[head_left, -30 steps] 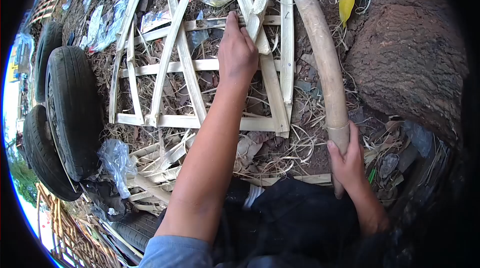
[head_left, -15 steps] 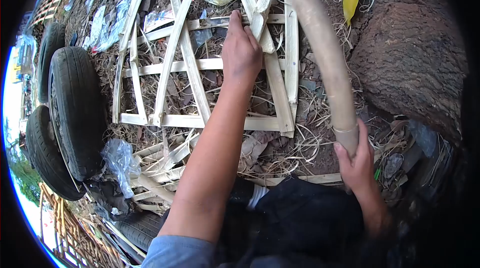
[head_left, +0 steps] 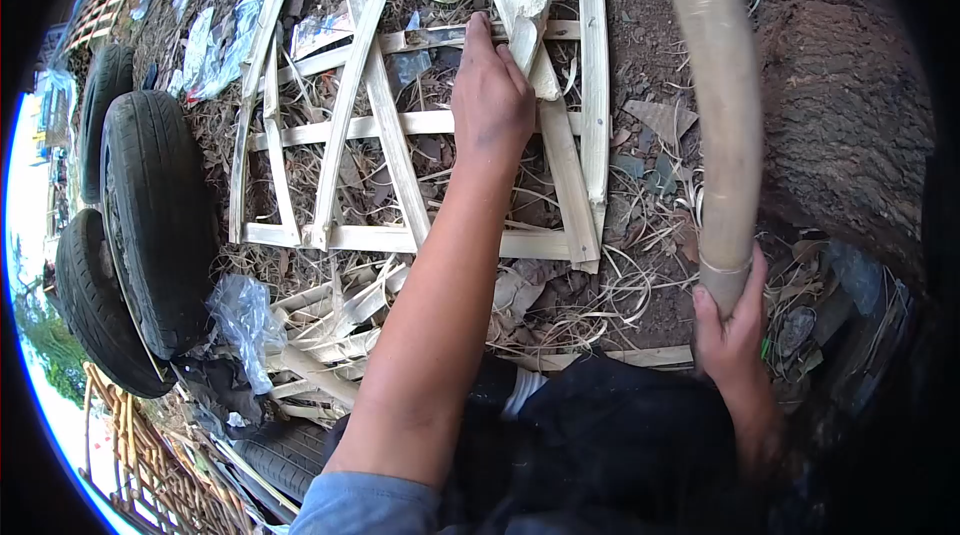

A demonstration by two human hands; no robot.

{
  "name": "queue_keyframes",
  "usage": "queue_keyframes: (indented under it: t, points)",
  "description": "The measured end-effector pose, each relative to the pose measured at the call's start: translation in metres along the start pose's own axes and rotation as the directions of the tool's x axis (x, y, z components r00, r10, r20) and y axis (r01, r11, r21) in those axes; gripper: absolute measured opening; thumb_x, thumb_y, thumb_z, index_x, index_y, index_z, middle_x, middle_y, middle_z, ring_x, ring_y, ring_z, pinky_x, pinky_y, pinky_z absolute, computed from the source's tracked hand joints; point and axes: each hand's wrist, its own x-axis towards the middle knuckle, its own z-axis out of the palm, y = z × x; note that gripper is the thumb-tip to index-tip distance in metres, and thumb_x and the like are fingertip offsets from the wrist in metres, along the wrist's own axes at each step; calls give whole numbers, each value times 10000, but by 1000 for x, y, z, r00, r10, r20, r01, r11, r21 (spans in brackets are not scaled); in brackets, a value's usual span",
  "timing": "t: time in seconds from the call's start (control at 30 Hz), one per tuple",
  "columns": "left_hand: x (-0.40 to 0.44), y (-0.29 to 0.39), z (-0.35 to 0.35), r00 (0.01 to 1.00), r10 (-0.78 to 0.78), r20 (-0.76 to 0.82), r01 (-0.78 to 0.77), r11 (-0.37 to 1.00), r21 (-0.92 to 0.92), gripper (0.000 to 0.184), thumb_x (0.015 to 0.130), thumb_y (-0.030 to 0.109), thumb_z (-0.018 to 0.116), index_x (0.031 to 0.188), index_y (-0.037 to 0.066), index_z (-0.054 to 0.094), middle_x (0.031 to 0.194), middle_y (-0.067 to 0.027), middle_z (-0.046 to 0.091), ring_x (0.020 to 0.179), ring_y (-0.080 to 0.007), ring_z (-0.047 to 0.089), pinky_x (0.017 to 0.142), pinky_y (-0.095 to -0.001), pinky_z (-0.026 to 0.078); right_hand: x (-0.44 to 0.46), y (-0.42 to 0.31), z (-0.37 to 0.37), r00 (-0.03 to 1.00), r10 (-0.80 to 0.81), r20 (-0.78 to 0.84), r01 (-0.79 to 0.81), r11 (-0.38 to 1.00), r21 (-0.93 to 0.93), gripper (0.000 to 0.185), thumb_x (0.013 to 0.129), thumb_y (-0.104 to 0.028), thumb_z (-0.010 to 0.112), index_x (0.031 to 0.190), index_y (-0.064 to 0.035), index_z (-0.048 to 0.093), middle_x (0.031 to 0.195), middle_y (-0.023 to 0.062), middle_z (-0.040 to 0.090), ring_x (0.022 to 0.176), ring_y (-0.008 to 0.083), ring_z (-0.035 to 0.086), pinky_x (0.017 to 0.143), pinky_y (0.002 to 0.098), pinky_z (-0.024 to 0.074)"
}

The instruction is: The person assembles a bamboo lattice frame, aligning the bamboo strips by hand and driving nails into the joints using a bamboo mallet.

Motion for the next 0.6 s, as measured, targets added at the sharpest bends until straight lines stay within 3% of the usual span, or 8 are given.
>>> queue_keyframes:
  t: [0.03,0.1,0.23,0.27,0.37,0.5,0.53,0.6]
  points:
    - [-2,0,1,1000,11,-6,-11,1000,-16,443,984,126,399,1381,-71,403,1284,-302,557,1182,-436,548,1003,-465,439,-4,3,-2,1000,11,9,-11,1000,-6,632,868,-138,649,1383,43,330,1022,338,617,952,497,636,817,514,505]
    - [-6,6,-1,1000,5,0,-5,1000,-31,441,985,124,397,1379,-75,402,1286,-303,554,1186,-434,546,1007,-462,436,-2,9,-5,913,299,279,-214,930,-299,626,871,-113,634,1386,59,322,1069,295,627,984,432,660,847,470,513]
    - [-1,-4,3,999,40,-22,-40,999,0,438,988,117,393,1374,-89,394,1297,-302,548,1199,-425,543,1014,-453,434,5,-7,-7,1000,-27,-8,26,999,-44,642,858,-122,656,1381,58,331,1071,322,619,986,464,648,833,484,512]
    - [-7,-6,5,1000,25,-11,-25,1000,-4,438,988,117,393,1374,-89,394,1297,-302,548,1199,-425,543,1014,-453,434,-5,1,-6,996,83,25,-80,993,-91,650,850,-107,661,1382,65,330,1082,325,616,996,459,648,842,476,510]
    - [9,-1,6,994,85,-66,-88,995,-38,435,988,120,399,1373,-85,397,1285,-300,557,1193,-430,544,1010,-452,437,-1,1,-11,971,135,200,-76,957,-278,648,846,-89,659,1372,81,322,1076,302,624,994,432,656,843,461,509]
    - [-5,1,0,999,-36,25,37,999,-24,431,987,114,396,1364,-96,403,1299,-311,541,1201,-423,544,1022,-446,435,-11,-7,-4,998,56,34,-50,987,-153,622,855,-121,655,1363,75,352,1073,301,625,989,449,650,842,467,506]
    - [-3,-2,2,1000,1,-12,-1,999,-40,433,986,114,397,1364,-97,405,1295,-312,544,1194,-423,549,1019,-448,437,-9,-1,-10,929,315,192,-249,919,-304,622,860,-124,647,1370,74,350,1074,296,627,994,443,652,850,463,506]
    - [1,2,0,998,36,-43,-37,999,-29,433,983,112,398,1362,-97,414,1285,-312,551,1181,-431,553,1010,-456,441,-7,1,-12,966,211,150,-171,954,-244,620,860,-128,649,1369,65,352,1062,307,624,981,457,646,839,472,506]
